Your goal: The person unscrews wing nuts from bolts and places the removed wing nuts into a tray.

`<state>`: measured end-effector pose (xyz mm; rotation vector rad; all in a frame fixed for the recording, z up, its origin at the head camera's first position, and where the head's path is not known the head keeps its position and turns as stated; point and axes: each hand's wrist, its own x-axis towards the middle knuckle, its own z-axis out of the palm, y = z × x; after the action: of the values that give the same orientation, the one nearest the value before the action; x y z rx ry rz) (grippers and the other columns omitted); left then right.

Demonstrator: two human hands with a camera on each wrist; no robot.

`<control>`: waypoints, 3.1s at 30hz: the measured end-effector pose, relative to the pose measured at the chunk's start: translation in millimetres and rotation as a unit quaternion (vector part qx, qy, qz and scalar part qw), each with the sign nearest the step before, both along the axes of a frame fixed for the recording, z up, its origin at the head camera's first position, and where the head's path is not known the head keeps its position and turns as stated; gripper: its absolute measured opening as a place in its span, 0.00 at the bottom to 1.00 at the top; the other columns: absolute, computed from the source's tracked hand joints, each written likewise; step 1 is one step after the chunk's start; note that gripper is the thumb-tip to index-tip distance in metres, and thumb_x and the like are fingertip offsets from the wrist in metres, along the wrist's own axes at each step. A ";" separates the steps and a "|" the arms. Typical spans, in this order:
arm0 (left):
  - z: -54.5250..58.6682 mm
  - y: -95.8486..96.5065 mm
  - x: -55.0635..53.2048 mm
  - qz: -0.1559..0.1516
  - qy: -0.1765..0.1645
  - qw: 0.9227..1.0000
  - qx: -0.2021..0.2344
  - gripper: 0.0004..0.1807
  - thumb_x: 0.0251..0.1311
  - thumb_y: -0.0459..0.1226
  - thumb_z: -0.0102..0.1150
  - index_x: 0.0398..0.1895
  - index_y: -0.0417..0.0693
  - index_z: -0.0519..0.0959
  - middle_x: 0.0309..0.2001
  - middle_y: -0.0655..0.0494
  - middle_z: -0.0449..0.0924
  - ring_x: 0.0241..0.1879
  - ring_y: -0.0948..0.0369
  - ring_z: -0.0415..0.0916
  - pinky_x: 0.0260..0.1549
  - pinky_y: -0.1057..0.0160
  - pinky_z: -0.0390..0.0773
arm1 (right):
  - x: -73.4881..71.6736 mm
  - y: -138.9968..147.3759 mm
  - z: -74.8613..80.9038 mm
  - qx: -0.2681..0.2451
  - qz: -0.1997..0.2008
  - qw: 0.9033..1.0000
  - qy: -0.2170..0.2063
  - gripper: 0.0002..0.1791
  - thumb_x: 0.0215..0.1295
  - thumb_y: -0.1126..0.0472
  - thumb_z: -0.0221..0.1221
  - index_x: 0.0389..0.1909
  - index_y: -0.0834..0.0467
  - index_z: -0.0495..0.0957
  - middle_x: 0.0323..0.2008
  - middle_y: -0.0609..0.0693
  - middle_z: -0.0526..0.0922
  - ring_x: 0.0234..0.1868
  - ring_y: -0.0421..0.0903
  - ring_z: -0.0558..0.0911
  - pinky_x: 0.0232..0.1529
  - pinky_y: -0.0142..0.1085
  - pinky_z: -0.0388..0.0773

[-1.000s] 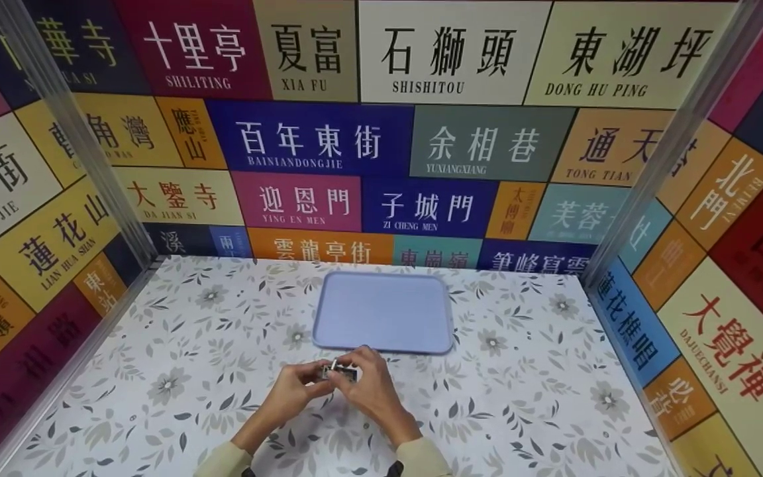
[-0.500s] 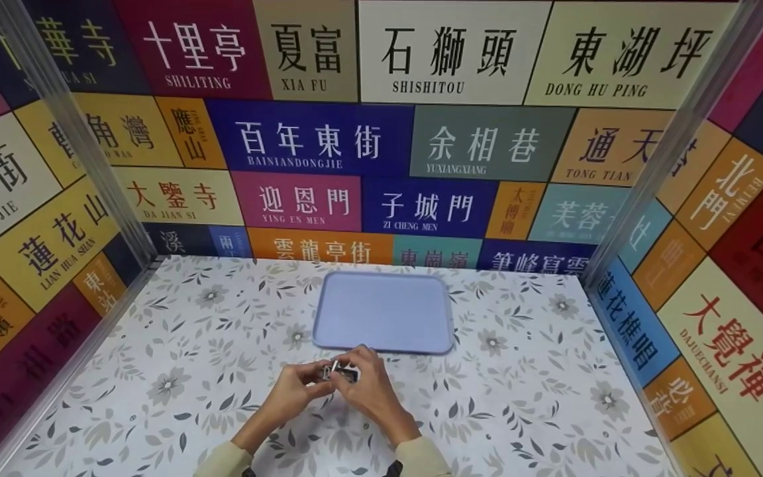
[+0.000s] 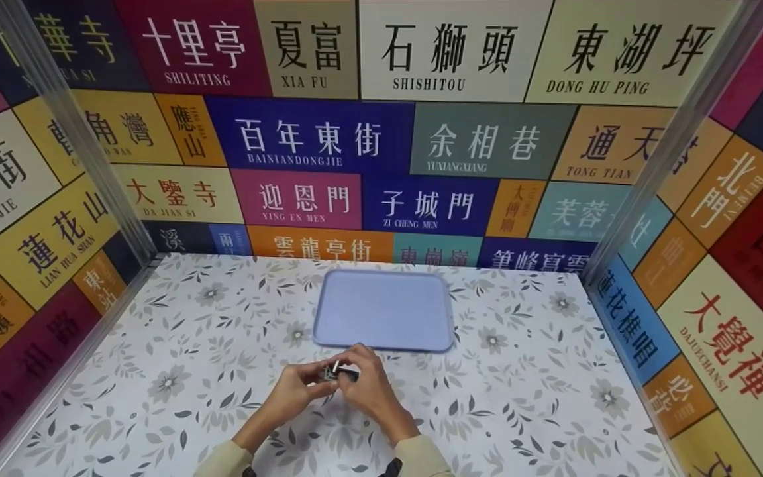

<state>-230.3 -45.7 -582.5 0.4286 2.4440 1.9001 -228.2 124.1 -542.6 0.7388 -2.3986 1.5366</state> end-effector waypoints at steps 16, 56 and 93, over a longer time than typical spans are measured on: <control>-2.9 -2.6 -2.6 -0.009 -0.004 1.000 0.016 0.19 0.57 0.33 0.70 0.53 0.39 0.84 0.38 0.44 0.88 0.32 0.66 0.79 0.24 0.74 0.75 | -16.5 1.5 -28.3 -0.010 -0.022 1.000 -0.017 0.16 0.53 0.80 0.61 0.37 0.59 0.85 0.37 0.56 0.83 0.41 0.56 0.79 0.43 0.43 0.76; -2.2 -4.8 -1.2 -0.005 -0.011 1.000 0.010 0.16 0.58 0.31 0.69 0.51 0.38 0.84 0.37 0.43 0.88 0.35 0.63 0.81 0.28 0.76 0.76 | -16.0 2.6 -42.2 0.039 -0.064 0.991 0.112 0.14 0.51 0.73 0.66 0.38 0.55 0.82 0.37 0.45 0.81 0.41 0.42 0.79 0.46 0.38 0.76; -2.4 -8.9 -2.7 -0.015 0.015 1.000 0.019 0.16 0.58 0.33 0.69 0.50 0.40 0.85 0.36 0.45 0.88 0.34 0.67 0.81 0.29 0.73 0.78 | -14.0 -3.3 -35.9 -0.015 -0.050 0.991 0.122 0.11 0.51 0.74 0.70 0.35 0.60 0.83 0.34 0.53 0.82 0.38 0.52 0.80 0.43 0.38 0.74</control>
<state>-233.0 -54.6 -584.9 0.4956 2.4081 1.9445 -242.2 120.8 -578.6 0.7418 -2.1946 1.3542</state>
